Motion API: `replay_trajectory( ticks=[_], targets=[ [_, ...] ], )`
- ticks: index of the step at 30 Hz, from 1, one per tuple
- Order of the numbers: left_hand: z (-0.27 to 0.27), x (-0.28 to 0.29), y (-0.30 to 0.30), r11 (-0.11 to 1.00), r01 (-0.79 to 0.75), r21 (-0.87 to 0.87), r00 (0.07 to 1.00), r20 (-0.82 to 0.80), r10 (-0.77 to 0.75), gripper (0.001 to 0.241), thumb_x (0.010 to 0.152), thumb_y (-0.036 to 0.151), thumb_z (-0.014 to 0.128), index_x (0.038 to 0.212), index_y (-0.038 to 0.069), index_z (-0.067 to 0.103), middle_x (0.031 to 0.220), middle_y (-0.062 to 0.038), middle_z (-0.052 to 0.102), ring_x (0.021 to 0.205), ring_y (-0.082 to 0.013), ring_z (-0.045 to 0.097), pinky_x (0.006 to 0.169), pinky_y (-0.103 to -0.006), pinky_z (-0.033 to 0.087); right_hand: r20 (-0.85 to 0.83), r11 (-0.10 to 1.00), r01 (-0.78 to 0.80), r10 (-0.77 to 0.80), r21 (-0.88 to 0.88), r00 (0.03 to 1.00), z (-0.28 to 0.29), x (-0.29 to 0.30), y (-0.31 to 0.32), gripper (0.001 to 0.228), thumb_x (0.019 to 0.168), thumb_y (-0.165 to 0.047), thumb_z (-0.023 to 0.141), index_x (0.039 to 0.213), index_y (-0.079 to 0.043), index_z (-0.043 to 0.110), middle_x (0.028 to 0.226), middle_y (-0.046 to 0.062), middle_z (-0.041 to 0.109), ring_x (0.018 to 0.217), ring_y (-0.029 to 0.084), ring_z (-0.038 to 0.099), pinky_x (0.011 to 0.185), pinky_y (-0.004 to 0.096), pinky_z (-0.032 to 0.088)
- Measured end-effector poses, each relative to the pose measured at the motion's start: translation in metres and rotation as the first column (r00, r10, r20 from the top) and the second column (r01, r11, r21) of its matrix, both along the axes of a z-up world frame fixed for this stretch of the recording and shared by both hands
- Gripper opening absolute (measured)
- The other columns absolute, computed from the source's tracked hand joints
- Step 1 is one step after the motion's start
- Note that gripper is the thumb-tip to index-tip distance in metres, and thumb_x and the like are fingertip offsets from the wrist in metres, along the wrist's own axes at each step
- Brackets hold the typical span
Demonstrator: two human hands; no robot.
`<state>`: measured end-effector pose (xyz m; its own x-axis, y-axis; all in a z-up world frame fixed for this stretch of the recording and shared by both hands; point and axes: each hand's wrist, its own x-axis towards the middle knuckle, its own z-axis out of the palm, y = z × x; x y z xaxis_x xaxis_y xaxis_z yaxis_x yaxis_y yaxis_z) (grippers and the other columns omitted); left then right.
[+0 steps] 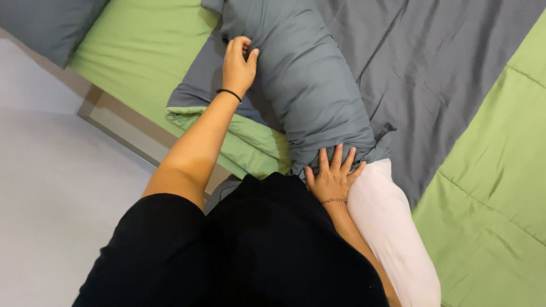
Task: The person inserts a white pillow into a gray pillowcase on a bed with a green sheet. They pull the fabric over the pillow, smooth the surface, and adjust the corners to fit the case properly.
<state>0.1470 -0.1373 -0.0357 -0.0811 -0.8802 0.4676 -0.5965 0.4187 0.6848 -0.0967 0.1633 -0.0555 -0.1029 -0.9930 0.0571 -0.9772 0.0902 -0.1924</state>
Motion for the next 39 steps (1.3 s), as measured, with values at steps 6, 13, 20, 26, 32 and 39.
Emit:
replay_trajectory(
  ticks=[6,13,20,26,32,39],
  targets=[
    [-0.002,-0.013,0.011,0.998,0.043,0.054,0.999,-0.002,-0.043,0.010,0.095,0.010,0.067,0.099,0.002,0.064,0.093,-0.016,0.066,0.089,-0.0370,0.065,0.080,-0.0439,0.052,0.004,1.000,0.014,-0.014,-0.007,1.000,-0.001,-0.005,0.000,0.073,0.085,-0.060,0.066,0.145,-0.018,0.061,0.163,0.025,0.035,0.154,0.052,0.013,0.116,0.076,-0.003],
    [0.015,0.031,0.023,0.970,0.142,0.198,0.965,0.192,-0.180,0.011,0.095,0.013,0.069,0.100,0.003,0.065,0.094,-0.016,0.067,0.088,-0.0380,0.065,0.076,-0.0452,0.051,-0.047,0.998,-0.012,0.009,-0.058,0.999,-0.006,-0.001,0.008,0.071,0.081,-0.060,0.070,0.140,-0.020,0.065,0.159,0.023,0.043,0.152,0.052,0.022,0.114,0.078,0.003],
    [-0.025,0.055,0.017,0.959,0.159,0.235,0.982,0.061,-0.178,0.012,0.095,0.011,0.068,0.102,0.003,0.063,0.096,-0.018,0.066,0.092,-0.0409,0.065,0.078,-0.0463,0.052,-0.042,0.967,-0.098,0.091,-0.234,0.995,0.041,0.005,0.026,0.059,0.089,-0.056,0.074,0.138,-0.024,0.070,0.151,0.010,0.055,0.143,0.039,0.043,0.117,0.069,0.024],
    [-0.040,0.100,0.041,0.936,0.188,0.296,0.973,0.075,-0.219,0.011,0.097,0.011,0.066,0.102,0.002,0.062,0.098,-0.020,0.063,0.096,-0.0438,0.062,0.080,-0.0493,0.049,0.380,0.983,-0.156,0.108,0.098,0.919,0.148,-0.005,0.005,0.019,0.087,-0.031,0.076,0.103,-0.022,0.080,0.099,-0.001,0.078,0.091,0.022,0.071,0.086,0.040,0.051],
    [-0.086,0.156,0.074,0.881,0.193,0.432,0.979,-0.019,-0.205,0.013,0.092,0.011,0.066,0.103,0.004,0.066,0.101,-0.018,0.067,0.097,-0.0406,0.065,0.082,-0.0461,0.052,0.269,0.927,-0.311,0.360,-0.208,0.893,0.199,0.058,-0.108,0.016,0.092,-0.014,0.077,0.107,-0.011,0.076,0.105,0.008,0.076,0.097,0.029,0.069,0.088,0.040,0.051],
    [-0.042,0.177,0.048,0.906,0.141,0.400,0.945,-0.328,-0.002,0.022,0.093,0.017,0.074,0.110,0.004,0.066,0.099,-0.012,0.070,0.087,-0.0259,0.070,0.078,-0.0358,0.056,0.177,0.899,-0.350,0.402,-0.265,0.898,0.118,0.193,-0.215,0.076,0.084,-0.039,0.086,0.148,-0.011,0.055,0.153,0.020,0.050,0.137,0.043,0.050,0.108,0.053,0.044]
  ],
)
